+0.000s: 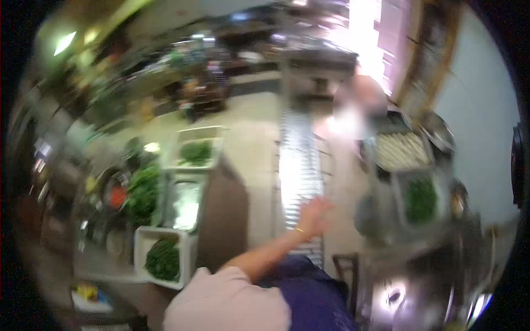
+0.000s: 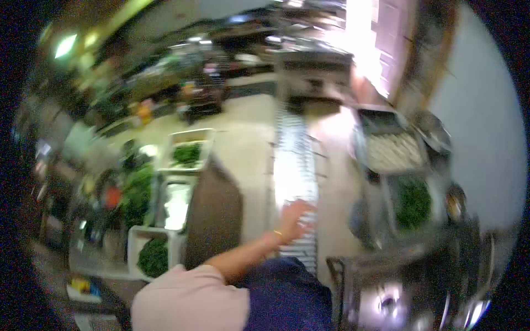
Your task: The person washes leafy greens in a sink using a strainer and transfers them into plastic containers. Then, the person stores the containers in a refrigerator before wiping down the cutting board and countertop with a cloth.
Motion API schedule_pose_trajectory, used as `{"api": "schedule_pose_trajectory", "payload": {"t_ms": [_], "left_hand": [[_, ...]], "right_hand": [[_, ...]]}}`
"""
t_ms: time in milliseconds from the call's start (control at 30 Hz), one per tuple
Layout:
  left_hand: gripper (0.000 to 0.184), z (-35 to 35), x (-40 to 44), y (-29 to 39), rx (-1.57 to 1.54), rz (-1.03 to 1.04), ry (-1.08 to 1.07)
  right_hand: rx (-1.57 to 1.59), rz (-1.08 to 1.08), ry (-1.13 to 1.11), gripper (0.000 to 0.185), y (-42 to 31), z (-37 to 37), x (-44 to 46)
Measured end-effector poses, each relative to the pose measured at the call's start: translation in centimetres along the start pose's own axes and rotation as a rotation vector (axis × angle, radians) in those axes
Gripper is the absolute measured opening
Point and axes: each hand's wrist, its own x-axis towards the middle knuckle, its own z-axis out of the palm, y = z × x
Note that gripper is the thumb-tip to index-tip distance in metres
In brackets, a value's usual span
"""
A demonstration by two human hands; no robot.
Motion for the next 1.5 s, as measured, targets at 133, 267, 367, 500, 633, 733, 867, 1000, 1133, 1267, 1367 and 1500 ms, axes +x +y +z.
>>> {"api": "schedule_pose_trajectory", "payload": {"t_ms": [133, 267, 367, 500, 633, 733, 867, 1000, 1133, 1267, 1367, 1500], "left_hand": [[0.044, -2.2, 1.1, 1.1, 0.11, -0.001, -0.013], [0.044, -3.7, 0.0, 0.3, 0.272, 0.094, 0.054], [0.046, -5.8, -1.4, -1.0, 0.264, -0.024, 0.03], [0.045, -8.7, -3.6, -2.3, 0.344, -0.164, 0.043], [0.044, -10.4, -5.2, -2.1, 0.37, -0.268, 0.042], [0.045, -10.7, -6.5, -2.0, 0.374, -0.334, 0.057], [0.046, -10.6, -8.2, -2.7, 0.37, -0.349, 0.077], [0.046, -11.3, -9.8, -3.3, 0.36, -0.327, 0.113], [0.045, -11.9, -12.1, -3.9, 0.335, -0.36, 0.172], [0.044, -12.4, -14.3, -4.4, 0.314, -0.439, 0.178], [0.044, -13.1, -15.0, -5.0, 0.337, -0.447, 0.179], [0.044, -14.0, -14.0, -5.5, 0.28, -0.432, 0.2]], "right_hand": [[0.219, 0.083, -0.096, 0.015, 1.8, -5.6, 2.4], [0.038, 0.148, -0.156, 0.03, 0.1, -5.3, 7.9], [0.04, 0.218, -0.149, 0.03, 1.3, -6.5, 13.0], [-0.052, 0.059, -0.103, 0.025, 2.4, -6.4, 15.6], [-1.508, -0.465, 0.217, 0.022, 1.5, -7.5, 19.5], [-1.021, -0.751, 0.316, 0.026, -3.9, -2.5, 24.8], [-0.25, -0.666, -0.056, 0.022, -16.8, 13.5, 19.1], [-0.185, -0.586, -0.002, 0.026, -22.1, 22.6, 19.5], [-0.298, -0.478, 0.078, 0.029, -23.6, 25.2, 23.8], [0.013, -0.169, 0.118, 0.029, -25.1, 26.5, 23.9], [0.13, -0.072, 0.152, 0.027, -26.0, 27.7, 20.3], [0.166, -0.138, 0.02, 0.024, -25.0, 25.0, 23.6]]}}
